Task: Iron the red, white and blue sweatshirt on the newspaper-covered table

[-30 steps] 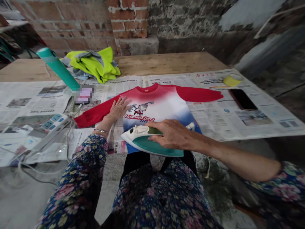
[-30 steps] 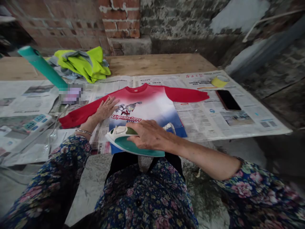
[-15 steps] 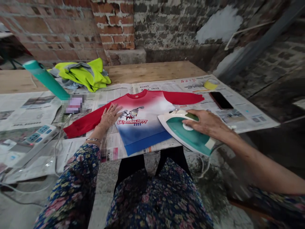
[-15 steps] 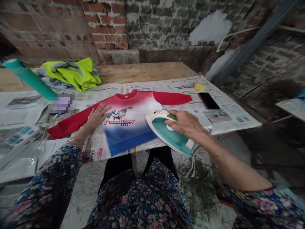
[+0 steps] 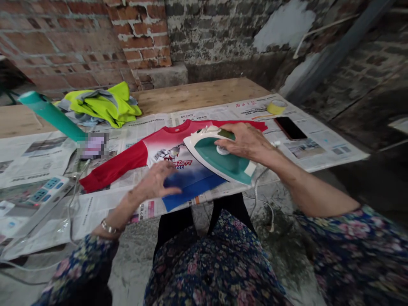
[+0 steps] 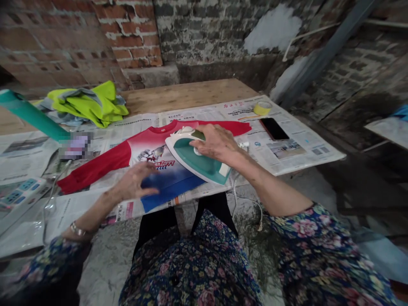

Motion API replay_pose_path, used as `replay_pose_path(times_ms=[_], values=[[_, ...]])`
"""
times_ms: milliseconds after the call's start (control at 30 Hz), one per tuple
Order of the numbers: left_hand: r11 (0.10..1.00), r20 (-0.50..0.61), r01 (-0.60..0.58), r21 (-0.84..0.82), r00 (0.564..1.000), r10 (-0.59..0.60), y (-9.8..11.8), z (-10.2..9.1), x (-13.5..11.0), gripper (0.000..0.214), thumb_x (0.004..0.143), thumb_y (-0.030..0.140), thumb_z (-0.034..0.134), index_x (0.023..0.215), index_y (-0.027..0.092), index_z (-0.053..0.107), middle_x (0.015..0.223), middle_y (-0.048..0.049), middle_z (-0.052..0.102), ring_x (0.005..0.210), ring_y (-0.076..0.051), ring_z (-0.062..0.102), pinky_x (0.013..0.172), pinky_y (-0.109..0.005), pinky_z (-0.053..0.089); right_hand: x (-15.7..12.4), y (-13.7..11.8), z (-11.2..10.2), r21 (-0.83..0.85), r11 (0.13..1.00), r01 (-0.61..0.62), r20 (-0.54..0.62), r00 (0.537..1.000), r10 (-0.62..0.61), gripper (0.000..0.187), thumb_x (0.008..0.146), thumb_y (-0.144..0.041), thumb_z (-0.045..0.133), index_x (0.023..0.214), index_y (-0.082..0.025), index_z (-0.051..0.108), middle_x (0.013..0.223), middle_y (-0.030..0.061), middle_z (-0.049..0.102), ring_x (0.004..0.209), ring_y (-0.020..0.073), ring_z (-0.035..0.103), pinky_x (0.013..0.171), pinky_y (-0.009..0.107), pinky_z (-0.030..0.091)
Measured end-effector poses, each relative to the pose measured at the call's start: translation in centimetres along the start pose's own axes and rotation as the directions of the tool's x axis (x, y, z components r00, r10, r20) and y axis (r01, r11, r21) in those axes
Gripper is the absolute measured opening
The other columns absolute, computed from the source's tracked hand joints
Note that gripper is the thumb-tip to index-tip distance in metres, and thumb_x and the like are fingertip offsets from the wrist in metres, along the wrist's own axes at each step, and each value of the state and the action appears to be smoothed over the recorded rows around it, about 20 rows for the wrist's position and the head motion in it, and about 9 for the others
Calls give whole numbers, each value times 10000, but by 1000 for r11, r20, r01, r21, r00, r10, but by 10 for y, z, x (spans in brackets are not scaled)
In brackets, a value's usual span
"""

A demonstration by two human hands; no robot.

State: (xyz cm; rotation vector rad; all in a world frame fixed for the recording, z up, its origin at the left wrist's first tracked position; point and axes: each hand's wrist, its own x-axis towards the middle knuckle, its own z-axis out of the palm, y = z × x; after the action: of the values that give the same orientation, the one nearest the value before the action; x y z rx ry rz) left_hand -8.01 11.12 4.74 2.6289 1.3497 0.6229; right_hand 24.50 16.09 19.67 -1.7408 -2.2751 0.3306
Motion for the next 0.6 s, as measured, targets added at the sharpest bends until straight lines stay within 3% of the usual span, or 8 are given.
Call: replay_pose_path(times_ms=[33,100,167,233,467,600], values=[[997,67,-76,6,995,75,15,3,-10,676,813,794,728,1211,248,740,1278,-111,719,1191,-326,672,1076,-509,548,3,-2,3,-14,1000,-2,-4,1000,2,396,924,-445,685,1281,-299,775,1170,92,798,1129,361,698,932,474,537],[991,120,-127,36,985,122,36,7,-31,485,930,630,702,1200,228,723,1231,-110,718,1152,-299,681,1062,-482,555,7,-4,9,-44,999,-2,-7,1000,2,443,936,-431,679,1347,-280,746,1241,113,781,1191,370,679,977,486,520],[989,138,-141,36,981,135,46,7,-48,229,1036,393,606,1159,227,705,1138,-78,727,1076,-241,701,1090,-440,540,6,-7,13,-85,996,10,5,1000,-10,453,952,-417,659,1371,-262,733,1268,127,774,1213,371,675,996,492,510],[988,137,-154,13,979,151,46,3,-60,165,1061,256,535,1127,233,685,1050,-38,727,996,-195,713,1122,-402,521,2,-13,18,-124,991,40,31,999,-36,428,964,-407,642,1355,-261,739,1260,127,781,1209,365,683,1000,494,508],[993,156,-105,-54,981,112,30,-13,-74,92,1041,258,588,1071,255,675,951,6,718,895,-173,717,1101,-400,529,-20,-36,40,-117,981,155,191,973,-131,434,994,-432,630,1389,-272,715,1220,133,801,1150,341,729,964,460,527],[994,186,-23,-102,982,41,30,-13,-76,60,1017,272,625,1017,254,682,927,0,723,887,-181,705,1014,-382,557,-14,-21,37,-89,993,81,202,978,-62,430,979,-422,650,1381,-292,724,1253,111,799,1196,342,715,977,445,534]])
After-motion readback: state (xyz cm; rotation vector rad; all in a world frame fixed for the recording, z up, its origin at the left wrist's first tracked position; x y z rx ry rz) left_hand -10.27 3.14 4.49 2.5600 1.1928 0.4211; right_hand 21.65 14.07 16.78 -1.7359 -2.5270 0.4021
